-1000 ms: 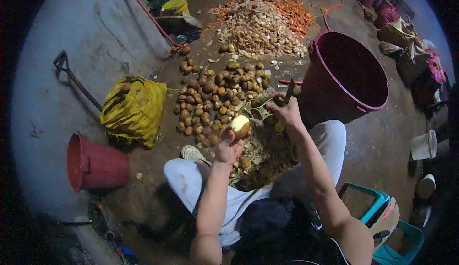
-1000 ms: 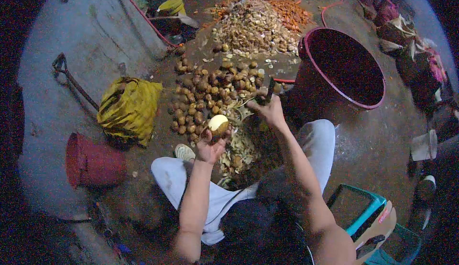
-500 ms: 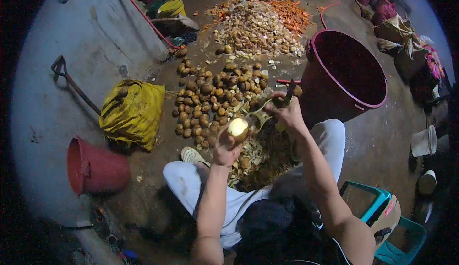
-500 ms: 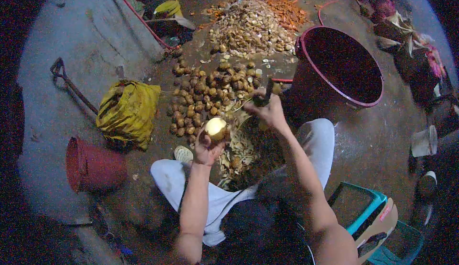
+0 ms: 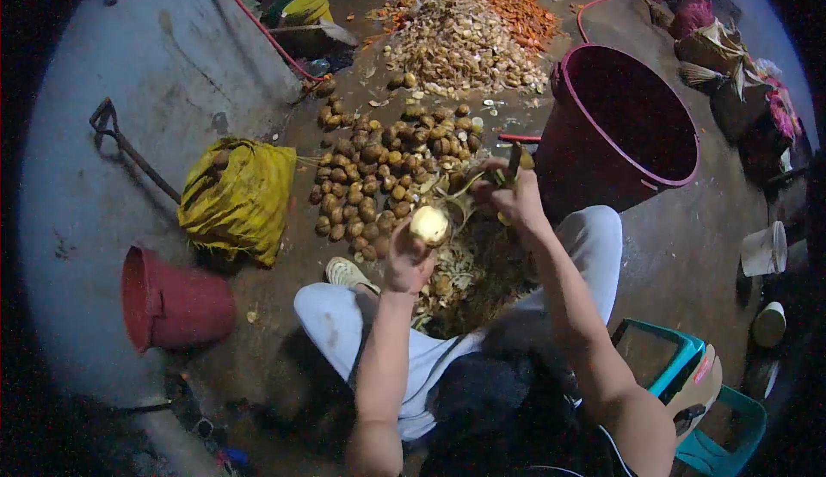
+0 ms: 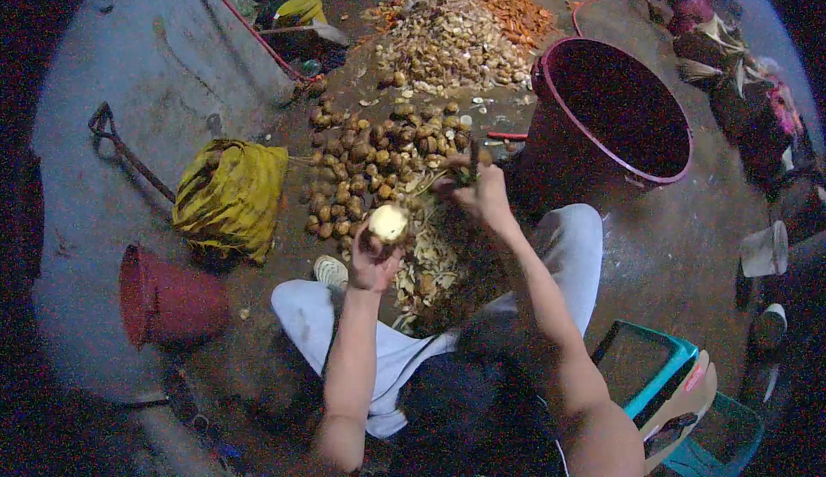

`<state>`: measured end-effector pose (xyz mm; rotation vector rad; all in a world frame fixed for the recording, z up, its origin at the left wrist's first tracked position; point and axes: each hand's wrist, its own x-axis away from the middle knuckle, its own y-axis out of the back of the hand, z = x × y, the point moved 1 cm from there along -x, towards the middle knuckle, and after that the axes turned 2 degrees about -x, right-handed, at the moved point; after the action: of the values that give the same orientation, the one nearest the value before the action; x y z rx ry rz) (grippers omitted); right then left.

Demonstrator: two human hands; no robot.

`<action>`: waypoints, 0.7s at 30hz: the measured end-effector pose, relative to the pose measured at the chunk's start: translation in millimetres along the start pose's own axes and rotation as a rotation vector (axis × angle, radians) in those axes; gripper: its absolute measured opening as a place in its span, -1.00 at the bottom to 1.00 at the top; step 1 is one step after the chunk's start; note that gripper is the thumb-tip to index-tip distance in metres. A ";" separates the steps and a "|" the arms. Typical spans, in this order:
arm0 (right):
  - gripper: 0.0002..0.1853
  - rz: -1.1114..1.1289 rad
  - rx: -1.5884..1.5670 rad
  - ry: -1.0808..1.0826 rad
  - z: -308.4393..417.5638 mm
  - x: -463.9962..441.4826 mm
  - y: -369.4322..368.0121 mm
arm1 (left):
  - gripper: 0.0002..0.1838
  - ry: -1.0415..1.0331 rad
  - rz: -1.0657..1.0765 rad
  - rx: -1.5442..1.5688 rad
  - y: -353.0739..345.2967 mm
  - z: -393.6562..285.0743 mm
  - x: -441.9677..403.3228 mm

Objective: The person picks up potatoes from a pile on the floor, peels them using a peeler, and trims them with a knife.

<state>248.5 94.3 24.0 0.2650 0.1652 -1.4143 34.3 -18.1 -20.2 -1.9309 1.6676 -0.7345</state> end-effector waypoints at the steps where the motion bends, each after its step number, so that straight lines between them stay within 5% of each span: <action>1: -0.74 -0.039 0.146 0.032 -29.9 -7.6 8.5 | -0.17 0.025 -0.033 0.025 2.4 1.2 -3.2; 3: -0.66 -0.054 0.129 -0.101 -12.0 -11.6 8.8 | -0.18 0.048 0.239 0.283 -8.3 -7.0 -9.0; 4: -0.65 -0.013 0.177 0.039 4.4 -9.3 5.8 | -0.17 0.024 0.278 0.222 -14.1 -10.0 -10.6; 6: -0.65 0.058 0.256 0.150 43.6 4.8 -9.5 | -0.17 -0.034 0.231 0.107 -14.9 -7.5 -10.6; 7: -0.66 0.079 -0.160 0.068 22.1 12.3 -10.9 | -0.16 -0.090 0.179 -0.013 -13.7 -6.2 -8.3; 11: -0.75 -0.027 0.331 -0.010 -7.5 -9.4 10.3 | -0.17 0.056 0.185 0.286 -17.8 -10.4 -5.2; 15: -0.75 0.024 0.275 0.226 29.9 5.3 -4.4 | -0.21 0.096 0.201 0.242 -7.4 -6.6 -9.3; 17: -0.75 0.059 0.198 0.148 42.3 12.9 -9.9 | -0.20 0.027 0.152 0.032 -5.6 -8.2 -6.3; 19: -0.65 -0.027 0.258 -0.193 22.1 2.1 -2.2 | -0.19 -0.013 0.142 -0.029 -3.6 -7.6 -6.6; 21: -0.67 -0.057 0.218 -0.133 0.5 -6.3 3.4 | -0.19 0.004 0.168 0.163 -16.1 -12.1 -6.7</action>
<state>250.9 100.6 26.4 0.3463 -0.0918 -1.5025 37.2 -9.4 -1.1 -1.6576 1.6926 -0.7828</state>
